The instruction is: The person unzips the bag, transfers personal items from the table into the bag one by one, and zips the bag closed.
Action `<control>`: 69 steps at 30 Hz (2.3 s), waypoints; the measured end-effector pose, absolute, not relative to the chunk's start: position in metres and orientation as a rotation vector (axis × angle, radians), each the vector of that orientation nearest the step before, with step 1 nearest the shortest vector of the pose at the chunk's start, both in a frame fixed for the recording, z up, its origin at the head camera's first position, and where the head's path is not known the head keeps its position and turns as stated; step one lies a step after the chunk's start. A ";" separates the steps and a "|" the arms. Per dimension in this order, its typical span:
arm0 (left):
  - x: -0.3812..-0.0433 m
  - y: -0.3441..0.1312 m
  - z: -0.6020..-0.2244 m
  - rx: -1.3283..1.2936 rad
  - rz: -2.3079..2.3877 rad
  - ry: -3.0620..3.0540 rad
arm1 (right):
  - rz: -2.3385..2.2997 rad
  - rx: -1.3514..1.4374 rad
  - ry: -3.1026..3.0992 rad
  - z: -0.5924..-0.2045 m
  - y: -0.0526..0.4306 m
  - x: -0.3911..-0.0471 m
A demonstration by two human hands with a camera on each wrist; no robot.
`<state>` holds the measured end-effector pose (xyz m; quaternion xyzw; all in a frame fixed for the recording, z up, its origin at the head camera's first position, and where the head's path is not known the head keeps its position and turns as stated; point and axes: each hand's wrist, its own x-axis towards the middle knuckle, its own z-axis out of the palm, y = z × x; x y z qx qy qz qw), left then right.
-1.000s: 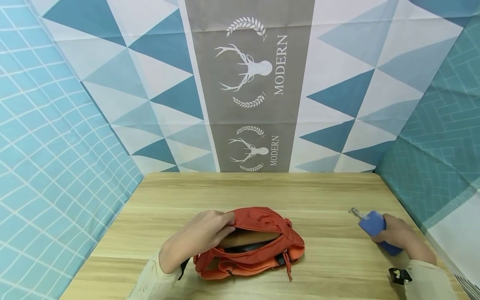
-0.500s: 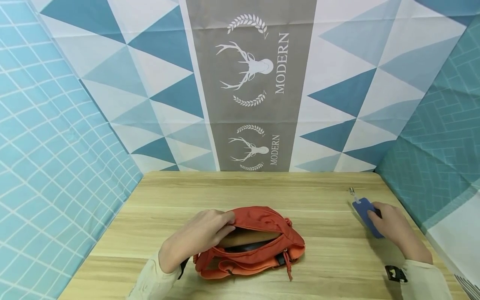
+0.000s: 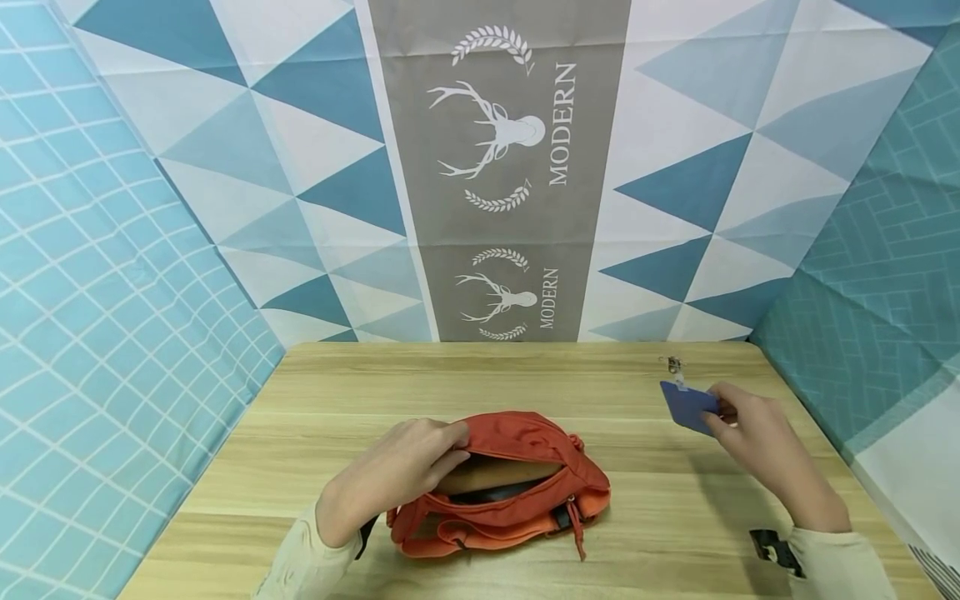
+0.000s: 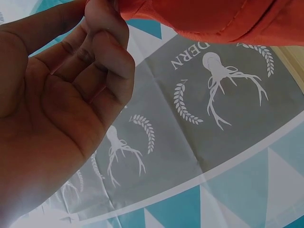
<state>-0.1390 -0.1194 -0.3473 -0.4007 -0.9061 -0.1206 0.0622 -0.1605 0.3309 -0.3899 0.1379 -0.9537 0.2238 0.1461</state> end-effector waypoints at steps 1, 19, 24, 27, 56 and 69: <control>-0.139 -0.119 -0.348 -1.212 -0.367 -2.740 | 0.644 0.420 -2.725 -0.388 0.326 -0.159; -0.140 -0.119 -0.347 -1.193 -0.366 -2.744 | 0.561 0.823 -2.379 -0.367 0.245 -0.128; -0.141 -0.118 -0.347 -1.193 -0.373 -2.744 | 0.615 0.955 -2.348 -0.365 0.218 -0.112; -0.141 -0.118 -0.347 -1.189 -0.371 -2.747 | 0.610 1.019 -2.360 -0.366 0.202 -0.099; -0.141 -0.115 -0.351 -1.159 -0.324 -2.758 | 0.345 1.148 -2.210 -0.405 0.139 -0.078; -0.141 -0.116 -0.348 -1.176 -0.306 -2.736 | 0.451 1.080 -2.257 -0.437 0.129 -0.090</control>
